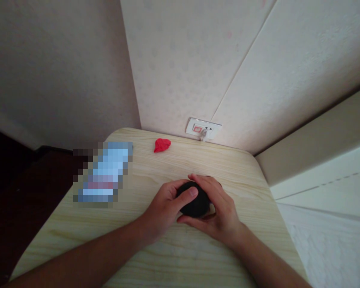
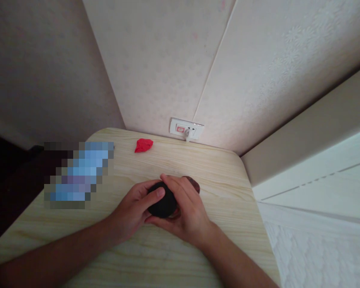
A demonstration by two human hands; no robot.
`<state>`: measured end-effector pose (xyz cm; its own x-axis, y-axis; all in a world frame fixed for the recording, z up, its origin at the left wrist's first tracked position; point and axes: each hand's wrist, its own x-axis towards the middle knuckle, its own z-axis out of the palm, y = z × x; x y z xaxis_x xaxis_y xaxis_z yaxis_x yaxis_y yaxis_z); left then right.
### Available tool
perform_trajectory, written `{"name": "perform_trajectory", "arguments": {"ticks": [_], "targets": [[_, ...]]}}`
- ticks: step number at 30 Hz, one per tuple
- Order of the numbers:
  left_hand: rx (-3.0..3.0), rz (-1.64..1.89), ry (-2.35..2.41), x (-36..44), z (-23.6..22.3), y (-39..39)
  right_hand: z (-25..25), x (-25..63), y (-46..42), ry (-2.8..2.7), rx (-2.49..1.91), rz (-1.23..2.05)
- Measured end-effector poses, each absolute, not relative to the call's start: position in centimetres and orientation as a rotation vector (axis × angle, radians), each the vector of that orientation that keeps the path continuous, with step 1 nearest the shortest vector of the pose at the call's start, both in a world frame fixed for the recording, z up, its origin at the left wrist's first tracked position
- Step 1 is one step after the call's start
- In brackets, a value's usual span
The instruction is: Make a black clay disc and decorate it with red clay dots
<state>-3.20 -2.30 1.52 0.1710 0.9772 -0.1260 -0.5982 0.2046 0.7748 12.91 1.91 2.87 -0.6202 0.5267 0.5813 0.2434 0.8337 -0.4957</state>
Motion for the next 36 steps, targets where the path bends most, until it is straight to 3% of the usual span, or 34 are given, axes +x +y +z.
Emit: {"name": "perform_trajectory", "arguments": {"ticks": [30, 36], "targets": [[0.946, 1.306, 0.89, -4.02, 1.81, -2.02, 2.61, 12.82, 1.59, -2.262, -0.553, 0.458], [0.643, 1.186, 0.733, -3.5, 1.97, -2.22, 2.41, 12.8, 1.37, -2.142, -0.62, 0.46]]}}
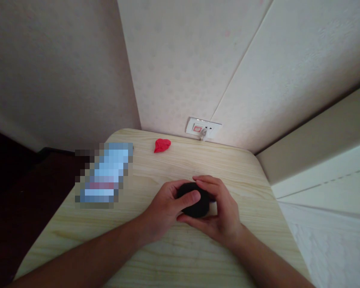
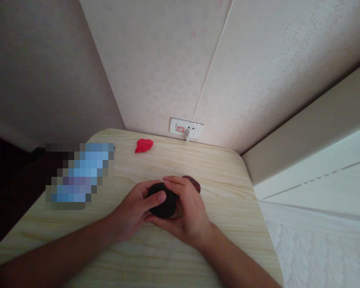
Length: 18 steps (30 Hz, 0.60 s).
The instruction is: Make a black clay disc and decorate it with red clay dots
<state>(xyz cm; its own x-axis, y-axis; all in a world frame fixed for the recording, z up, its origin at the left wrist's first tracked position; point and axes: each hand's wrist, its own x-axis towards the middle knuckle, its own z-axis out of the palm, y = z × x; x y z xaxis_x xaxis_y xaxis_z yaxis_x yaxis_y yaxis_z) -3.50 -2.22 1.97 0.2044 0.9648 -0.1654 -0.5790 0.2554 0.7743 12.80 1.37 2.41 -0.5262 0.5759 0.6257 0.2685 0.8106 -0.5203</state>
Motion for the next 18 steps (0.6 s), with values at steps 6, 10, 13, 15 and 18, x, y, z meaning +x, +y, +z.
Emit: {"name": "perform_trajectory", "arguments": {"ticks": [6, 10, 13, 15, 18], "targets": [[0.549, 1.201, 0.752, -3.23, 2.1, -2.3, 2.51, 12.73, 1.62, -2.24, -0.592, 0.464], [0.592, 1.191, 0.734, -3.24, 2.0, -2.38, 2.68, 12.78, 1.71, -2.259, -0.551, 0.455], [0.562, 1.207, 0.706, -3.12, 2.16, -2.42, 2.69, 12.69, 1.68, -2.247, -0.556, 0.463], [0.534, 1.225, 0.735, -3.07, 2.33, -2.41, 2.66, 12.62, 1.64, -2.265, -0.561, 0.459], [0.516, 1.228, 0.775, -3.13, 2.45, -2.41, 2.64, 12.57, 1.58, -2.285, -0.564, 0.442]]}}
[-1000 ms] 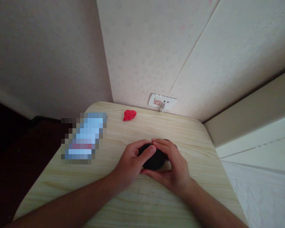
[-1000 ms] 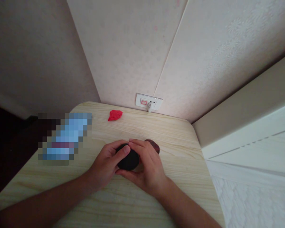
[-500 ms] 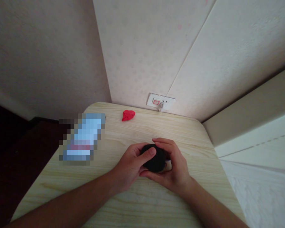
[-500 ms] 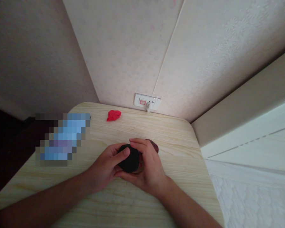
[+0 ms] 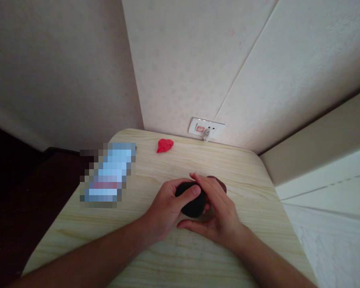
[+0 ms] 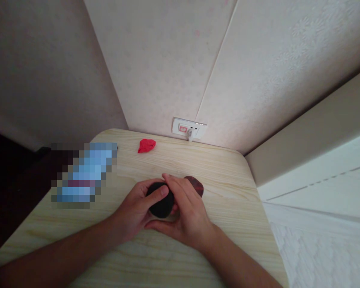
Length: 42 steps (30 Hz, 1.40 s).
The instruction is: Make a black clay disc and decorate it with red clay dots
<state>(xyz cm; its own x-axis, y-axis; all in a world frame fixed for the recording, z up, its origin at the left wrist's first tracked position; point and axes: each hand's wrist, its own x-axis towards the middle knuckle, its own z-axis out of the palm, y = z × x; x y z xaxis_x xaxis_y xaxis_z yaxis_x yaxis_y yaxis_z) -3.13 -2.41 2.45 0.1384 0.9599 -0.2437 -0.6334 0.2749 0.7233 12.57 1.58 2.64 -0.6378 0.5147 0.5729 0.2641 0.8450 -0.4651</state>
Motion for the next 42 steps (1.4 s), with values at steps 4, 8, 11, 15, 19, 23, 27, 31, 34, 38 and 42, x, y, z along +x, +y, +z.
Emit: {"name": "perform_trajectory", "arguments": {"ticks": [4, 8, 11, 15, 19, 23, 27, 31, 34, 38, 42], "targets": [[0.558, 1.209, 0.769, -3.31, 2.25, -2.43, 2.72, 12.62, 1.51, -2.264, -0.563, 0.438], [0.525, 1.178, 0.702, -3.41, 2.13, -2.29, 2.81, 12.65, 1.46, -2.233, -0.568, 0.425], [0.495, 1.171, 0.615, -3.39, 2.29, -2.17, 2.76, 12.69, 1.49, -2.185, -0.614, 0.402], [0.494, 1.169, 0.652, -3.32, 2.34, -2.19, 2.47, 12.84, 1.62, -2.216, -0.646, 0.449], [0.573, 1.133, 0.675, -3.35, 1.9, -2.27, 2.26, 12.88, 1.72, -2.286, -0.627, 0.446], [0.623, 1.146, 0.719, -3.32, 1.62, -2.3, 2.28, 12.8, 1.77, -2.284, -0.635, 0.442], [0.59, 1.186, 0.717, -3.23, 1.73, -2.3, 2.28, 12.76, 1.79, -2.261, -0.672, 0.439], [0.582, 1.19, 0.735, -3.3, 1.73, -2.21, 2.3, 12.77, 1.75, -2.27, -0.644, 0.446], [0.559, 1.167, 0.711, -3.31, 1.87, -2.2, 2.44, 12.83, 1.73, -2.263, -0.626, 0.484], [0.489, 1.167, 0.65, -3.1, 2.32, -2.36, 2.44, 12.91, 1.73, -2.194, -0.67, 0.537], [0.457, 1.168, 0.717, -3.16, 2.18, -2.38, 2.27, 12.96, 1.82, -2.097, -0.704, 0.598]]}}
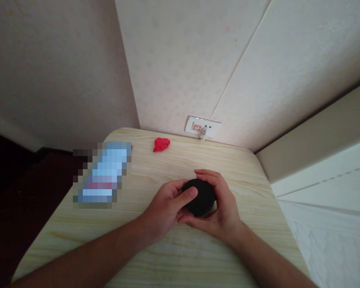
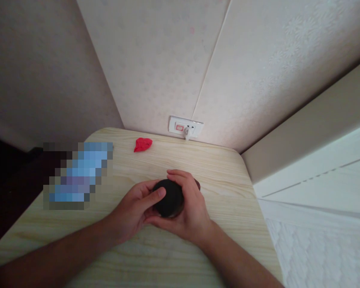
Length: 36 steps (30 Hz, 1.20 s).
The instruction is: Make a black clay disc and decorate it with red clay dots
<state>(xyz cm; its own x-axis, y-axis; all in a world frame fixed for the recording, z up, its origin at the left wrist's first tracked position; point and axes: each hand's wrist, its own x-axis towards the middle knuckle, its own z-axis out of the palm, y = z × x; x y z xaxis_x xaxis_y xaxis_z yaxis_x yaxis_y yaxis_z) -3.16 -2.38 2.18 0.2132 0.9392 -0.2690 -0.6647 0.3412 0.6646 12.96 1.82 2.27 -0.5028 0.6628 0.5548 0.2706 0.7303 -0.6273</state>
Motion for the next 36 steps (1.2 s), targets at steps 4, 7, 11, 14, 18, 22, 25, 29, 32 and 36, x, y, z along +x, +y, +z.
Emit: {"name": "perform_trajectory", "arguments": {"ticks": [4, 7, 11, 14, 18, 22, 25, 29, 32, 36], "targets": [[0.616, 1.117, 0.755, -3.65, 1.58, -2.16, 2.37, 13.09, 2.03, -2.176, -0.678, 0.733], [0.76, 1.122, 0.779, -3.88, 1.46, -2.06, 2.53, 13.24, 2.09, -2.26, -0.644, 0.701], [0.83, 1.098, 0.798, -3.94, 1.68, -2.11, 2.71, 13.44, 1.97, -2.256, -0.62, 0.643], [0.862, 1.1, 0.81, -4.01, 1.75, -2.19, 2.94, 13.5, 1.92, -2.278, -0.596, 0.686], [0.843, 1.075, 0.806, -3.82, 1.7, -2.43, 3.06, 13.28, 1.87, -2.252, -0.582, 0.689], [0.777, 1.053, 0.75, -3.27, 1.65, -2.7, 2.9, 13.17, 1.76, -2.205, -0.622, 0.561], [0.774, 1.047, 0.777, -3.24, 1.52, -2.64, 2.87, 13.35, 1.82, -2.243, -0.633, 0.547], [0.876, 0.974, 0.773, -3.82, 1.55, -2.45, 3.03, 13.61, 2.21, -2.292, -0.594, 0.678], [0.915, 0.953, 0.775, -4.02, 1.81, -2.49, 3.09, 13.57, 2.43, -2.308, -0.526, 0.765], [0.854, 0.998, 0.724, -3.63, 1.97, -2.69, 2.98, 13.25, 2.2, -2.267, -0.505, 0.797]]}}
